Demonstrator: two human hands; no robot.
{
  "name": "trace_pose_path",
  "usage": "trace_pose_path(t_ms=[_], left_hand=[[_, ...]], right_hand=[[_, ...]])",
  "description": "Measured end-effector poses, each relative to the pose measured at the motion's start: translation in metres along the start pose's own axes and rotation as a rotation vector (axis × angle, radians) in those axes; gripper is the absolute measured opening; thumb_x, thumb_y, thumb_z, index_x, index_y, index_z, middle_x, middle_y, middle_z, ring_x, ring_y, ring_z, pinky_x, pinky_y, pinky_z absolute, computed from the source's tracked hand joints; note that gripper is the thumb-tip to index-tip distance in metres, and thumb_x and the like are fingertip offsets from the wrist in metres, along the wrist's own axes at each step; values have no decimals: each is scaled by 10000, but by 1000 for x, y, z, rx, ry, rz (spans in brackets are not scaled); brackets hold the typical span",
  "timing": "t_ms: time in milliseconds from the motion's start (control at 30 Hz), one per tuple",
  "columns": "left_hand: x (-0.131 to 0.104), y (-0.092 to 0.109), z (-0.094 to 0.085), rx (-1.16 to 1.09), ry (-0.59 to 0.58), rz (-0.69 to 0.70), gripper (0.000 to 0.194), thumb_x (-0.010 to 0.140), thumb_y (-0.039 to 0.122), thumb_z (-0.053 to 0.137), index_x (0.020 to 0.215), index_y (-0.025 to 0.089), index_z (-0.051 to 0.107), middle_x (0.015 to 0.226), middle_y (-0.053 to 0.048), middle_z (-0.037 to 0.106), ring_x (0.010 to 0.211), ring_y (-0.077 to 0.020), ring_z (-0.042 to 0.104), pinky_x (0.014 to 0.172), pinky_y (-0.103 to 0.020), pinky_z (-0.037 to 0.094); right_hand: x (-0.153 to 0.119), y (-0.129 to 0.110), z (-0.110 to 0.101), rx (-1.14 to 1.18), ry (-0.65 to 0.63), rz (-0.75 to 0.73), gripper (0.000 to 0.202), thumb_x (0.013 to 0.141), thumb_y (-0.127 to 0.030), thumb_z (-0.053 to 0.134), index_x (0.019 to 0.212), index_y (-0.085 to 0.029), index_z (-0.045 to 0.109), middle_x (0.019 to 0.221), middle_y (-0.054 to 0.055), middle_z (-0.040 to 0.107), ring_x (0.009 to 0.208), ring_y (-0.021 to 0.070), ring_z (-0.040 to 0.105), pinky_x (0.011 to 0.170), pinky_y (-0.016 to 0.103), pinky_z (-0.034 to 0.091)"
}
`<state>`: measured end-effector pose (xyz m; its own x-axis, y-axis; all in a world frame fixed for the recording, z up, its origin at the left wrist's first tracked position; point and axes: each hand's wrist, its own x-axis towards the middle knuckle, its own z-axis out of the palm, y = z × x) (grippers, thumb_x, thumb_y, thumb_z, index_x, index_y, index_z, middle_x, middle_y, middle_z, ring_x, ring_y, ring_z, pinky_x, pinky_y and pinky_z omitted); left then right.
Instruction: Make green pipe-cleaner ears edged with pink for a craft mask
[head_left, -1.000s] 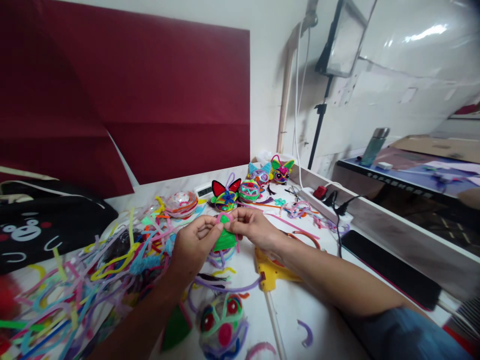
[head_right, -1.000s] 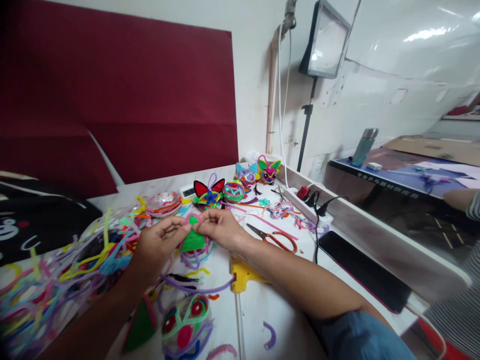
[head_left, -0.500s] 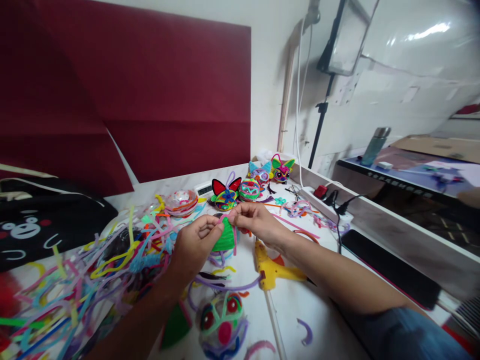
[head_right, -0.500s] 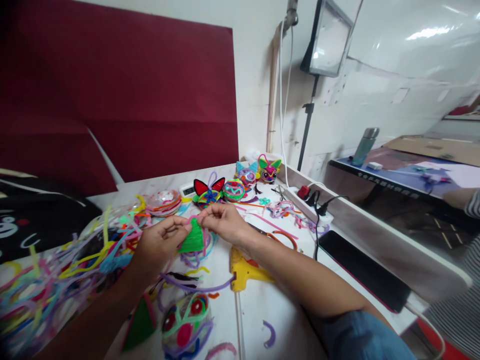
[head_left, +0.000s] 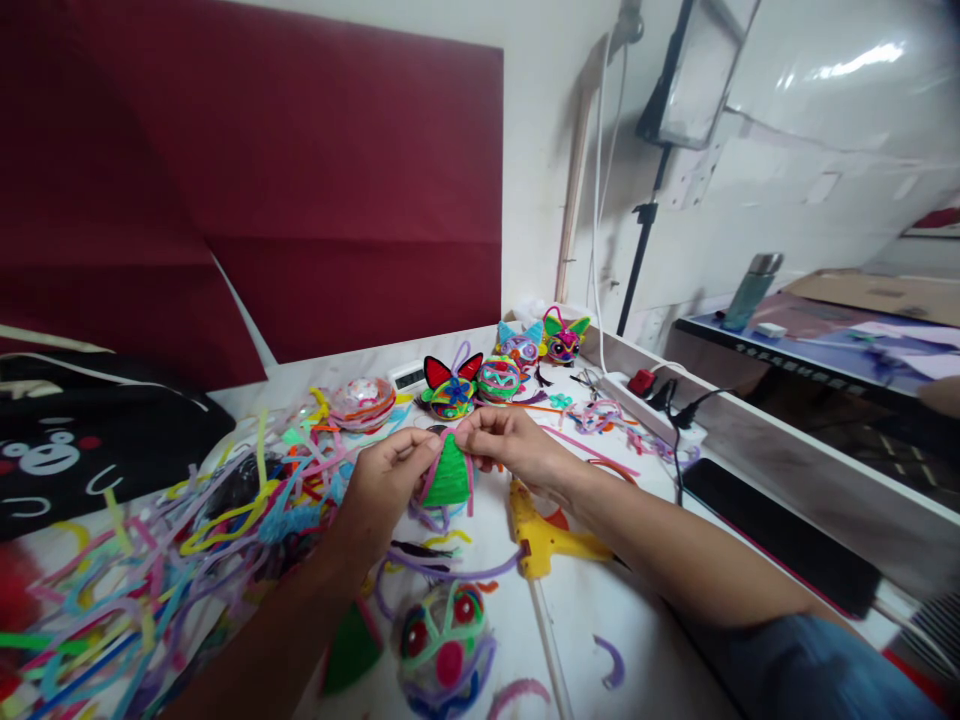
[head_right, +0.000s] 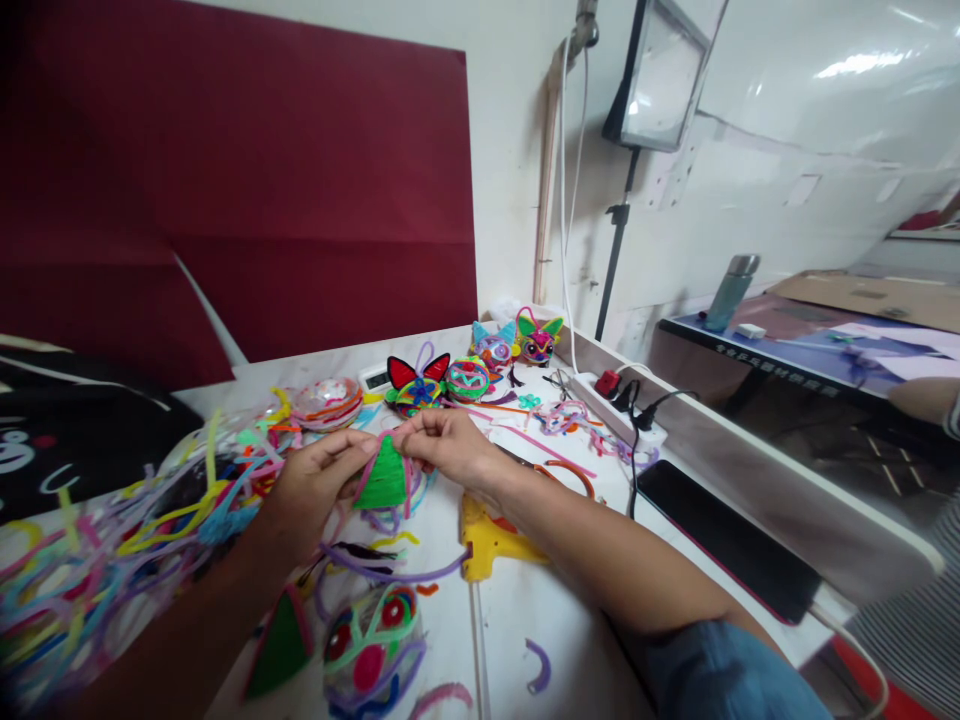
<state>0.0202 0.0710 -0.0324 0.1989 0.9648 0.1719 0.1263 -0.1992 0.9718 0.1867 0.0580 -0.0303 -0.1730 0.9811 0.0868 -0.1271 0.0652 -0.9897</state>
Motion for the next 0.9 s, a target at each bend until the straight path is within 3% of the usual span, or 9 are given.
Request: trace_pose_path(t_ms=[167, 367, 633, 767, 900], left_hand=[[3, -9, -3, 5, -70, -26, 254, 722, 410, 682, 735, 160, 640, 583, 30, 562, 521, -102, 479, 487, -203, 378], [0, -8, -1, 34, -50, -17, 242, 729, 396, 667, 721, 156, 635, 537, 56, 486, 499, -89, 399, 464, -195, 312], [-2, -1, 1, 79, -8, -10, 233, 719, 397, 661, 703, 166, 638, 549, 50, 514, 501, -101, 425, 472, -202, 328], [0, -1, 0, 36, -33, -14, 255, 718, 423, 651, 683, 173, 616, 594, 29, 553, 551, -125, 490, 499, -209, 400], [-1, 3, -2, -52, -109, -110, 279, 728, 450, 636, 761, 173, 629, 740, -12, 634, 686, -192, 614, 563, -273, 521]], right_hand=[[1, 4, 0, 1, -39, 24, 278, 601, -346, 793, 683, -148, 616, 506, -69, 537, 461, 55, 442, 473, 202, 339], [2, 8, 1, -13, -47, 22, 310, 604, -376, 793, 685, -140, 610, 488, -65, 521, 463, 63, 436, 476, 209, 327], [2, 10, 5, 11, -13, 19, 319, 598, -390, 798, 668, -148, 602, 491, -67, 522, 462, 60, 430, 475, 207, 339], [1, 6, 4, 23, 1, 10, 322, 594, -400, 798, 645, -151, 599, 498, -65, 532, 456, 56, 435, 466, 203, 332], [2, 2, 0, 44, 48, -5, 329, 597, -403, 794, 654, -153, 588, 486, -69, 530, 436, 51, 432, 442, 198, 316]])
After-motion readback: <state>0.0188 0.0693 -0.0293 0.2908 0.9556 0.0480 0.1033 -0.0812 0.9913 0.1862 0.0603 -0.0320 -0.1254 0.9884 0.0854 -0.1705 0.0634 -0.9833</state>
